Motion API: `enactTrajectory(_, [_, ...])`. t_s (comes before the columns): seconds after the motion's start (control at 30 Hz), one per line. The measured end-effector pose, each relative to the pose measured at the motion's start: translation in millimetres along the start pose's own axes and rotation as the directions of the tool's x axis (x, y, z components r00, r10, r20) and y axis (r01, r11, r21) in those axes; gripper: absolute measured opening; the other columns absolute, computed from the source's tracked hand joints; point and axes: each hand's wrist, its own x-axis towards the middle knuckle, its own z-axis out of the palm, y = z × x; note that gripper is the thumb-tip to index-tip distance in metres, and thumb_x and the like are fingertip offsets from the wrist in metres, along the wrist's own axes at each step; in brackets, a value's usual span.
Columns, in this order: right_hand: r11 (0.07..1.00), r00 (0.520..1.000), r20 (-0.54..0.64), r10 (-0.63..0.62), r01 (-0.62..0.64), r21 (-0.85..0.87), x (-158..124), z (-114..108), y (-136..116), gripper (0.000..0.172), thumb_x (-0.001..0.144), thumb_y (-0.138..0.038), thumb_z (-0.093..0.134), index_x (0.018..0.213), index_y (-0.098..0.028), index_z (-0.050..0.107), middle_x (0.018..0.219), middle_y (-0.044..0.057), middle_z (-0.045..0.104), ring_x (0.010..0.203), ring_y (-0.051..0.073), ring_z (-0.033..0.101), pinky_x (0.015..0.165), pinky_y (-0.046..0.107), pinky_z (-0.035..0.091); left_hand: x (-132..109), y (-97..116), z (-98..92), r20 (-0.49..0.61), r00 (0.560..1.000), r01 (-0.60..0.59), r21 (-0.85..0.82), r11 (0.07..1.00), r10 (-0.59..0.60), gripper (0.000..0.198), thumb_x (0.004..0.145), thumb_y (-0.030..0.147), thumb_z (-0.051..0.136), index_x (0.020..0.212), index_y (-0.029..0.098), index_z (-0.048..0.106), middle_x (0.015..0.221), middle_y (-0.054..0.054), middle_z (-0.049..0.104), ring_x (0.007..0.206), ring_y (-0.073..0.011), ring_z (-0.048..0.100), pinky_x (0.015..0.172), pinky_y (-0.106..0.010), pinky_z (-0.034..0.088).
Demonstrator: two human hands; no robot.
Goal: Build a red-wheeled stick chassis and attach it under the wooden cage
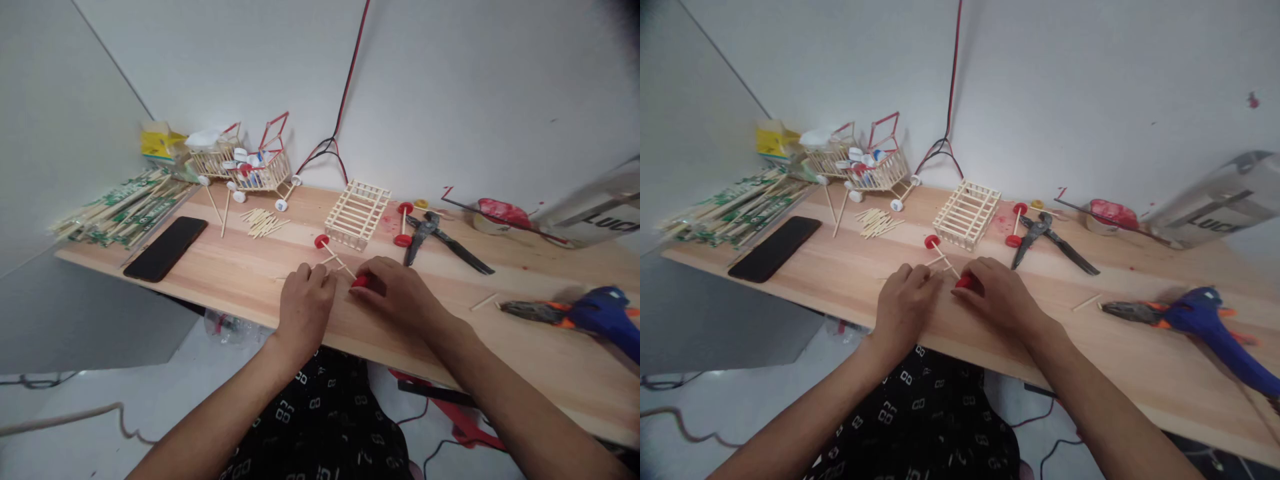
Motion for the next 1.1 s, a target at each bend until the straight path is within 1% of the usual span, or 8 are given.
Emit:
enactTrajectory(0.23, [1.000,1.000,0.008,-0.008,0.008,-0.006,0.0,-0.8,-0.7,0.013,0.087,-0.034,0.060,0.090,-0.021,0.058,0.089,0.004,0.063,0.084,0.020,0.056,0.073,0.033,0.044,-0.2,-0.3,0.9,-0.021,1.000,-0.002,0.003,1.000,0.002,0.007,0.085,0.014,0.063,0.088,0.019,0.066,0.083,-0.004,0.061,0.074,-0.0214,0.050,0.060,-0.035,0.040])
enactTrajectory(0.4, [1.000,1.000,0.016,-0.004,0.004,-0.003,0.0,-0.3,-0.2,0.014,0.087,-0.034,0.060,0.091,-0.021,0.058,0.090,0.004,0.063,0.084,0.019,0.056,0.073,0.033,0.043,-0.4,-0.9,0.9,-0.012,1.000,-0.002,-0.008,1.000,0.001,0.004,0.084,0.015,0.065,0.087,0.019,0.066,0.084,-0.004,0.062,0.075,-0.0211,0.050,0.059,-0.034,0.040])
enactTrajectory(0.63, [1.000,1.000,0.015,-0.002,0.002,0.003,-0.4,-1.2,-0.1,0.014,0.087,-0.034,0.060,0.091,-0.020,0.058,0.090,0.005,0.063,0.084,0.019,0.056,0.074,0.033,0.043,0.0,-0.5,-0.5,0.014,1.000,0.003,-0.018,1.000,-0.003,0.006,0.085,0.015,0.064,0.089,0.019,0.066,0.085,-0.004,0.062,0.075,-0.0214,0.050,0.060,-0.034,0.040])
enactTrajectory(0.9, [1.000,1.000,0.012,-0.014,0.014,-0.002,0.0,-0.9,-0.3,0.015,0.087,-0.035,0.060,0.091,-0.021,0.058,0.089,0.004,0.063,0.083,0.019,0.056,0.073,0.033,0.043,-0.4,-0.2,-0.3,0.000,1.000,0.003,-0.016,1.000,-0.003,0.005,0.085,0.015,0.064,0.088,0.019,0.065,0.084,-0.004,0.061,0.076,-0.0209,0.051,0.061,-0.034,0.041])
enactTrajectory(1.1, [1.000,1.000,0.015,-0.010,0.010,-0.003,0.1,-1.1,-0.8,0.014,0.087,-0.034,0.060,0.090,-0.021,0.058,0.089,0.004,0.063,0.083,0.019,0.056,0.073,0.032,0.043,-0.1,-0.3,-0.9,0.016,1.000,0.011,-0.007,1.000,-0.011,0.004,0.084,0.016,0.065,0.087,0.019,0.065,0.084,-0.004,0.062,0.075,-0.0206,0.052,0.060,-0.035,0.041])
